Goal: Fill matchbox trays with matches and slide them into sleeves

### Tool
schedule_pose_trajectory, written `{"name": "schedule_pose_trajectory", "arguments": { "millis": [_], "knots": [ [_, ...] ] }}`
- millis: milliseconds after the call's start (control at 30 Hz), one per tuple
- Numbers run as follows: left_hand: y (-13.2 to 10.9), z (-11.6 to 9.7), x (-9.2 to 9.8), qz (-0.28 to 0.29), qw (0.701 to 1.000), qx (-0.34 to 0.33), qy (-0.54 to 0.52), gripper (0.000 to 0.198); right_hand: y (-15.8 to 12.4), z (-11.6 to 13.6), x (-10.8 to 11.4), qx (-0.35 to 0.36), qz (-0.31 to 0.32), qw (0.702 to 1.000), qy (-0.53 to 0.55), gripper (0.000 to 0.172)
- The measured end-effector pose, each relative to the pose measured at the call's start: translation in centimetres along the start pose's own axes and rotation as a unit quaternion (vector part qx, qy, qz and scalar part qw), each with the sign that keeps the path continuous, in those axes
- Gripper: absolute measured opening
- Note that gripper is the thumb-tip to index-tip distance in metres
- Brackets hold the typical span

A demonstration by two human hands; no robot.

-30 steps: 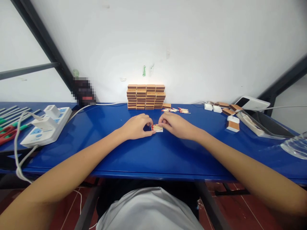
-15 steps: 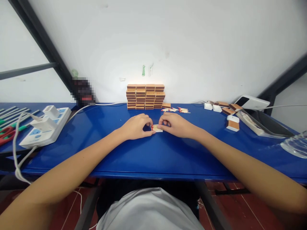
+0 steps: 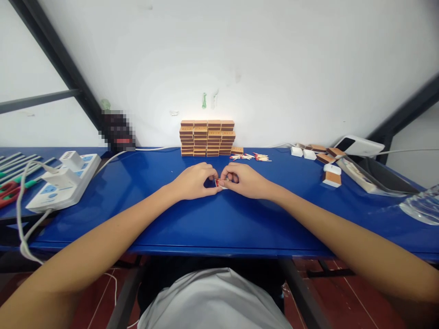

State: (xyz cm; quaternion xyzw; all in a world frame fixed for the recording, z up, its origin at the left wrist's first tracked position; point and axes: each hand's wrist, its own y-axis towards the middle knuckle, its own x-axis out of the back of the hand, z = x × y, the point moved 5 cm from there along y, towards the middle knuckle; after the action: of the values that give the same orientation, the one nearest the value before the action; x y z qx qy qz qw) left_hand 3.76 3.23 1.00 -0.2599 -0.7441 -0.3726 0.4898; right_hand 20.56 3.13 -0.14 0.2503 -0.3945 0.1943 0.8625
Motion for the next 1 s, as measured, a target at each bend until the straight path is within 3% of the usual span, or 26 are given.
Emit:
{"name": "schedule_pose_trajectory", "arguments": {
  "millis": [200, 367, 567, 1000],
  "knots": [
    [0.0, 0.0, 0.1, 0.009, 1.000, 0.010, 0.001, 0.022, 0.4, -1.5, 1.7, 0.025, -0.027, 0.999, -0.037, 0.017],
    [0.0, 0.0, 0.0, 0.016, 1.000, 0.014, -0.003, 0.024, 0.4, -6.7, 5.4, -0.041, -0.126, 0.970, -0.204, 0.022],
    [0.1, 0.0, 0.1, 0.026, 0.999, 0.024, -0.004, 0.024, 0.6, -11.5, 6.4, -0.079, -0.108, 0.960, -0.246, 0.017],
    [0.1, 0.1, 0.0, 0.019, 1.000, 0.018, -0.007, 0.025, 0.9, -12.4, 6.2, -0.066, -0.039, 0.964, -0.254, 0.014]
  ]
}}
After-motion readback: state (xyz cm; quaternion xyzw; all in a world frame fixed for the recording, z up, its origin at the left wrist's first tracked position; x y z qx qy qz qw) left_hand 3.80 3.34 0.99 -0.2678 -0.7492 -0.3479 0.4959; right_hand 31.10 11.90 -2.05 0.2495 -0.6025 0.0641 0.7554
